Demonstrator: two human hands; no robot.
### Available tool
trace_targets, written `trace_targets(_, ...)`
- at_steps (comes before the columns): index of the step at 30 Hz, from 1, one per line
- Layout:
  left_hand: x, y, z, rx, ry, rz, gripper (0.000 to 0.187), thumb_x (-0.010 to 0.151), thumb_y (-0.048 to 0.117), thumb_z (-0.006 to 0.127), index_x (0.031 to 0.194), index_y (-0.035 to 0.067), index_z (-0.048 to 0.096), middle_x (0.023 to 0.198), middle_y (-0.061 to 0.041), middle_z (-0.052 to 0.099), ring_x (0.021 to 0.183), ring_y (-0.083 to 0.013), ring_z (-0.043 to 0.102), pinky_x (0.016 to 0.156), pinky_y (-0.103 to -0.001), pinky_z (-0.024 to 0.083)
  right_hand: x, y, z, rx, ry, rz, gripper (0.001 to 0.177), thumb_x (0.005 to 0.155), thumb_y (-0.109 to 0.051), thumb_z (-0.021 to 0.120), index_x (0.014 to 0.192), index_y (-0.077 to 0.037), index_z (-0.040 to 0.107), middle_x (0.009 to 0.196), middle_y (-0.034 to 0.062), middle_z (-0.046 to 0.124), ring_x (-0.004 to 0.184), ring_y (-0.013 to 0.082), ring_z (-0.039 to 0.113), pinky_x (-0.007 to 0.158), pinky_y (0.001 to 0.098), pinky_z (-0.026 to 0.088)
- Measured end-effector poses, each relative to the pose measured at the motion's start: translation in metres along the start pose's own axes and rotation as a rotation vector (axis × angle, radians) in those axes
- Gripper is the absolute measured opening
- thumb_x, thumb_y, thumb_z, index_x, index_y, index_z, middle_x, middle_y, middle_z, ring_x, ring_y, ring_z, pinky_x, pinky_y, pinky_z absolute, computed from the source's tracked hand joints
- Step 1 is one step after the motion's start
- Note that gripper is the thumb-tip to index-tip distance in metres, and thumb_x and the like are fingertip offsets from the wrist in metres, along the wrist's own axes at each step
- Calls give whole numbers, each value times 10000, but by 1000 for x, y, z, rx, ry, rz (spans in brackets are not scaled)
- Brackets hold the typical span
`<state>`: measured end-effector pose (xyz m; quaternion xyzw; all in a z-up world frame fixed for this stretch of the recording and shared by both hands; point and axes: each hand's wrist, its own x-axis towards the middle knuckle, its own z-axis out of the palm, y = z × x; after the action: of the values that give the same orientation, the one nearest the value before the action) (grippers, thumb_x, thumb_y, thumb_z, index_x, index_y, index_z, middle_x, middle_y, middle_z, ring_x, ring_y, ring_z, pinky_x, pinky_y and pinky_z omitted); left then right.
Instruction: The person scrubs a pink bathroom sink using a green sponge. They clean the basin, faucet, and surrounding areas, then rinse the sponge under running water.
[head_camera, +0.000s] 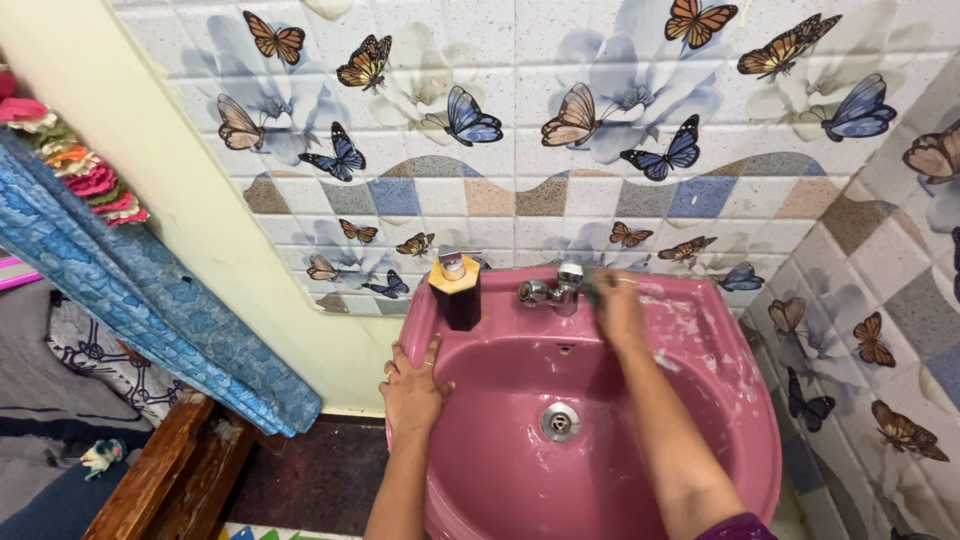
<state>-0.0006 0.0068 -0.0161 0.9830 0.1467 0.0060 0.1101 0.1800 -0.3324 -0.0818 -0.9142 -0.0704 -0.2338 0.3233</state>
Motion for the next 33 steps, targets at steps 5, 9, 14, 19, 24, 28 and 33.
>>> trace_targets(5,1,-1,0,7,9,1,957,781,480,828,1555,484,265,1633,-224,190,1429,-425,369,1069,-537,437,-3,12,-48,-37,331,459,307,1006,-72,634,1311,-39,639,1324,233,541,1085,329,620,886,441,575)
trace_targets(9,2,0,2,28,8,-1,956,783,497,823,1556,486,260,1630,-229,189,1421,-430,372,1067,-536,439,-8,11,-37,-256,109,179,586,868,61,640,1426,-119,619,1298,229,555,1074,348,596,843,458,567)
trace_targets(14,3,-1,3,46,31,11,947,787,515,813,1557,484,262,1629,-235,205,1417,-430,383,1068,-536,444,-15,21,-21,-375,-2,-116,386,871,6,601,1246,-60,659,1420,190,561,1322,391,511,1095,500,447)
trace_targets(19,3,1,2,38,-1,-6,958,780,523,817,1555,498,254,1637,-221,193,1435,-432,363,1073,-540,439,-10,71,-39,-610,50,193,334,981,-134,520,1254,16,640,1576,221,459,1509,424,362,1279,555,200)
trace_targets(24,3,0,3,38,10,-4,950,774,522,817,1552,500,271,1645,-221,198,1427,-428,384,1071,-543,444,-26,62,-25,-600,18,252,720,978,-452,482,1425,112,474,1557,333,311,1439,511,266,1181,600,180)
trace_targets(28,1,-1,4,37,30,16,946,776,527,813,1555,499,276,1640,-231,204,1411,-441,395,1057,-546,449,-50,7,-28,-523,-153,171,631,983,-480,528,1414,-19,532,1616,250,319,1445,462,325,1191,577,260)
trace_targets(33,1,2,2,47,25,3,955,778,526,809,1561,509,264,1652,-215,203,1403,-429,416,1055,-540,458,-57,-15,-76,-493,-231,262,340,918,-403,685,1156,-161,708,1547,228,365,1372,446,389,1089,579,365)
